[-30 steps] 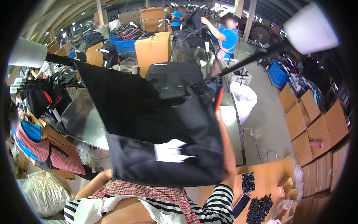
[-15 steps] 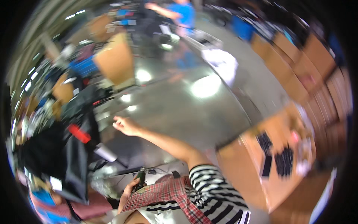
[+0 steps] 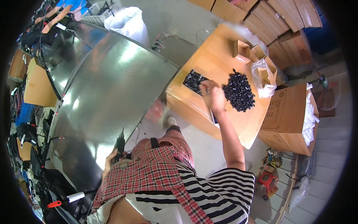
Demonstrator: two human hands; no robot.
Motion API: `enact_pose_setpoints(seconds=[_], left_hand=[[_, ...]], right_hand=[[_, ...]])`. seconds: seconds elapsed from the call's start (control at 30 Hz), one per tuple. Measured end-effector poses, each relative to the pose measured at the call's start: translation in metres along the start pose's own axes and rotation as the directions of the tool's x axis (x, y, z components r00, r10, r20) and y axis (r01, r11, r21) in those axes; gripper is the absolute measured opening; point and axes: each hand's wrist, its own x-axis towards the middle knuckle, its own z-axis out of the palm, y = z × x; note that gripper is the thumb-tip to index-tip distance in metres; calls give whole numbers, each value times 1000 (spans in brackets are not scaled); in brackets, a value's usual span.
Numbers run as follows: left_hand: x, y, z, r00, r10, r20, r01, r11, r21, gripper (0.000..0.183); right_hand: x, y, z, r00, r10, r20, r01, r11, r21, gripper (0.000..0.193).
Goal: The person uses a cordless electric screwdriver to attach black fabric seat covers to metal stroller frames on a factory assembly line. They repeatedly pick up stroller frames, align the fabric, and drive screws into the frame joints to secure the covers.
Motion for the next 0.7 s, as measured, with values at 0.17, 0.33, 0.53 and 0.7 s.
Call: enact_pose_setpoints(seconds=[0.17, 0.33, 0.53, 0.7], left_hand=[[47, 10, 106, 969, -137, 205, 69, 949, 308, 93], [68, 3, 136, 957, -212, 198, 116, 905, 409, 96], [73, 2, 154, 974, -165, 157, 96, 922, 376, 94], [70, -3, 132, 983, -128, 131, 78, 938, 337, 95]], right_hand=[[0, 66, -8, 990, 124, 71, -130, 988, 83, 11], [-12, 78, 18, 978, 182, 98, -201, 951, 234, 20], [-8, 84, 26, 970, 210, 126, -239, 927, 289, 23], [-9, 85, 26, 976, 168, 137, -201, 938, 283, 23]])
